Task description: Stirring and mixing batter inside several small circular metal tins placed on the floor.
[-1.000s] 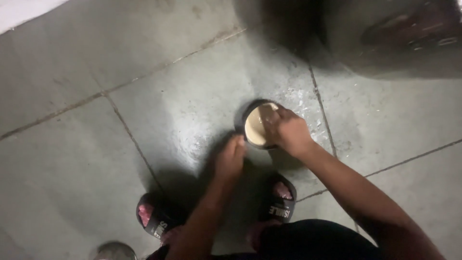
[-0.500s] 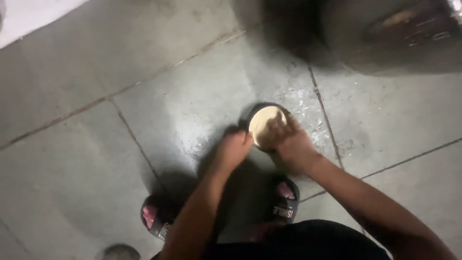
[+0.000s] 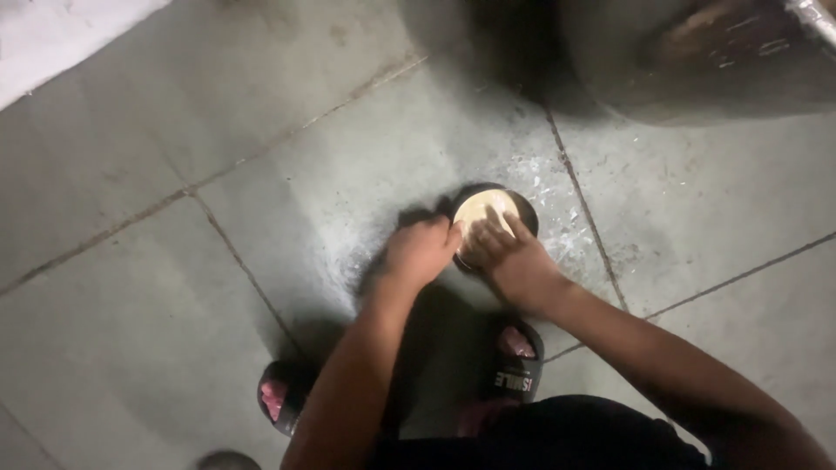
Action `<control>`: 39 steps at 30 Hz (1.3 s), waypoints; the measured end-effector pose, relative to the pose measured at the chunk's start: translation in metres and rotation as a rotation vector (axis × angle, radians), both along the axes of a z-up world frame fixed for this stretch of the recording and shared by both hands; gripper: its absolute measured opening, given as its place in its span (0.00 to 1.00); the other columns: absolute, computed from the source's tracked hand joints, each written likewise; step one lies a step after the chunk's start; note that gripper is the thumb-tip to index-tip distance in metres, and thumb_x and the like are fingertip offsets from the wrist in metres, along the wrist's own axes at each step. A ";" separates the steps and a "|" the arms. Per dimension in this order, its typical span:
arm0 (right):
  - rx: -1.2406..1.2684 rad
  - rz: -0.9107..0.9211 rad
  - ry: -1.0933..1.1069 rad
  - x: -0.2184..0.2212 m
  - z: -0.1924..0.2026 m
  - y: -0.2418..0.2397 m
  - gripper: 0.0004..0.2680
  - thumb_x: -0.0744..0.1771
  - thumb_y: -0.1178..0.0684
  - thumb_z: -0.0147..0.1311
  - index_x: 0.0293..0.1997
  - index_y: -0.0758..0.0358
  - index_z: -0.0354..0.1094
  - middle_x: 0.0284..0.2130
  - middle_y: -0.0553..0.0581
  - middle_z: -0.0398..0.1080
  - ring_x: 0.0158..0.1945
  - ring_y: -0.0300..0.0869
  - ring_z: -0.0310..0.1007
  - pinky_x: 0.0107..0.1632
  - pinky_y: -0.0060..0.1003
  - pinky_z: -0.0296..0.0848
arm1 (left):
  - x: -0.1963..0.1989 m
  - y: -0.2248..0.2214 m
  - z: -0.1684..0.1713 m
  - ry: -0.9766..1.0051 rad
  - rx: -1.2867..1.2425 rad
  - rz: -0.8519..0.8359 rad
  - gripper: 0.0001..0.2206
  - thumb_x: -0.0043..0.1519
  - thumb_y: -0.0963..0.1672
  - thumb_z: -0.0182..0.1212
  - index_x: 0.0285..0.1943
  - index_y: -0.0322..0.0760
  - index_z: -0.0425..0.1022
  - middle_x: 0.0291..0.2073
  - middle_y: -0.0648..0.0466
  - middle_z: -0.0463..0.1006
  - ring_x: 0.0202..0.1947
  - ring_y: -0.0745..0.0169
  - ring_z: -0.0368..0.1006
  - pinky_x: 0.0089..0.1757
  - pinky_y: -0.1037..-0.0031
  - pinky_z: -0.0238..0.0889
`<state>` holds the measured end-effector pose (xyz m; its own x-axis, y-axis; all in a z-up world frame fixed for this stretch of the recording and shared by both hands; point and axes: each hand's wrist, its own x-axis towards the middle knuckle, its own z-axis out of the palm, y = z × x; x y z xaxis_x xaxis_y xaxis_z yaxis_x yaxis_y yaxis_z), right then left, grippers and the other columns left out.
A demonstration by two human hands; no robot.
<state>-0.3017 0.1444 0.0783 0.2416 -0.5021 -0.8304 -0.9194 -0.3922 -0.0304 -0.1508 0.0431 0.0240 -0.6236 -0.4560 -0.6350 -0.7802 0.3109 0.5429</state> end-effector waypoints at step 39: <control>-0.463 -0.222 -0.040 -0.040 -0.051 0.036 0.25 0.67 0.47 0.45 0.73 0.62 0.50 0.73 0.64 0.51 0.74 0.47 0.52 0.74 0.57 0.38 | 0.035 0.106 -0.115 0.319 0.162 -0.060 0.18 0.68 0.51 0.43 0.40 0.38 0.76 0.31 0.49 0.76 0.30 0.52 0.75 0.34 0.65 0.70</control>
